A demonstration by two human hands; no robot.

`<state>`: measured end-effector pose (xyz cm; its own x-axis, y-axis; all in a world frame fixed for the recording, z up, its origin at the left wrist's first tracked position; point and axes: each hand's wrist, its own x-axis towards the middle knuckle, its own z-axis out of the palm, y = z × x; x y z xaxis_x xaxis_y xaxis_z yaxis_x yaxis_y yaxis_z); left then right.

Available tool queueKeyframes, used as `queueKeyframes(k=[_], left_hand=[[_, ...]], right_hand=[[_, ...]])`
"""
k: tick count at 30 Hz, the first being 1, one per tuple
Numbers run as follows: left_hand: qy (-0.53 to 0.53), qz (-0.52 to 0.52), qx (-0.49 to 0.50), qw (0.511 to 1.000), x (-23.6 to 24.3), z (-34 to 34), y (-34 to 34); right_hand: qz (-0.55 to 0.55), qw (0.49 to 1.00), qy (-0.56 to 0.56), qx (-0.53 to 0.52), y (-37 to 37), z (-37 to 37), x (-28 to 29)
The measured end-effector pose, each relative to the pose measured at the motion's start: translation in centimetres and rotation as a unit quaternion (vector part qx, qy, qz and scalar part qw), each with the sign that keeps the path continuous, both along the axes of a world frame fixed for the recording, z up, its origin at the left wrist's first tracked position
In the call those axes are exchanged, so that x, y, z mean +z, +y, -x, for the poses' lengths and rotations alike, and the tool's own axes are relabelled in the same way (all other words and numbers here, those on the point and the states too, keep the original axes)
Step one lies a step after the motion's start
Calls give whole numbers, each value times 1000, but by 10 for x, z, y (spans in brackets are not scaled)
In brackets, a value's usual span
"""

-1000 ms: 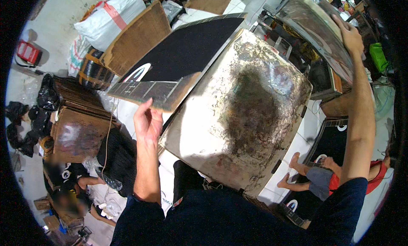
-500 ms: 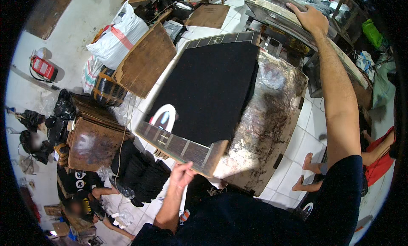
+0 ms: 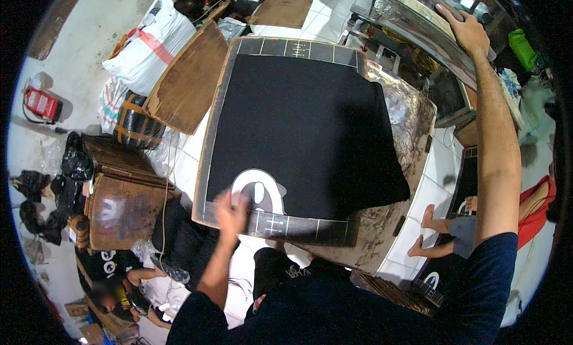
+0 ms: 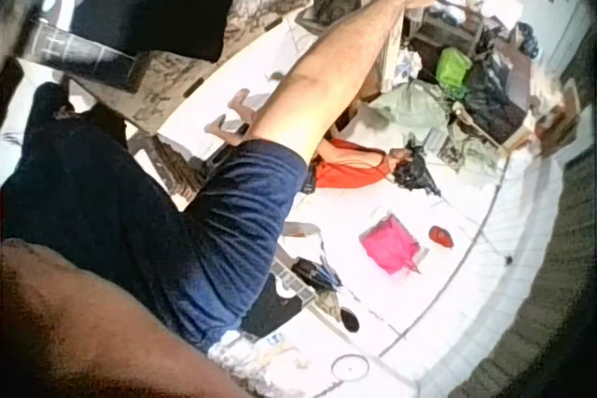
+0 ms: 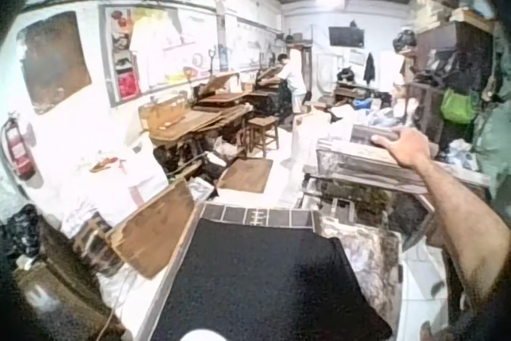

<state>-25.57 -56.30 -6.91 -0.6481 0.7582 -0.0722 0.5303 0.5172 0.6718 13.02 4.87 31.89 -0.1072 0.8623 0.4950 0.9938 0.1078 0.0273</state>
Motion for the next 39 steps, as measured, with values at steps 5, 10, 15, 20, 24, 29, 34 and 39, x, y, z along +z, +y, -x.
queueKeyframes(k=[5, 10, 15, 20, 24, 29, 34, 39], left_hand=[[-93, 137, 165, 972, -31, 173, 34], [-182, -35, 160, 969, 4, 142, -4], [-294, -69, 121, 946, 19, 79, 23], [-326, -55, 57, 942, -6, 36, 78], [-281, -12, 52, 958, -10, 32, 83], [-269, -50, -56, 960, -4, 54, 80], [-24, 170, -173, 970, 42, 61, 75], [-16, 206, -177, 962, 44, 54, 85]], right_hand=[[12, 1000, -5, -5, -10, 4, -2], [-5, 999, 44, -10, -42, 21, 5], [-40, 997, 69, -21, -66, 38, 7], [-40, 997, 69, -21, -68, 40, -2], [-21, 997, 73, -12, -70, 34, -4], [-37, 997, 65, -8, -61, 28, -4], [-22, 997, 71, 20, -50, 25, 9], [5, 997, 76, 6, -36, 25, 25]])
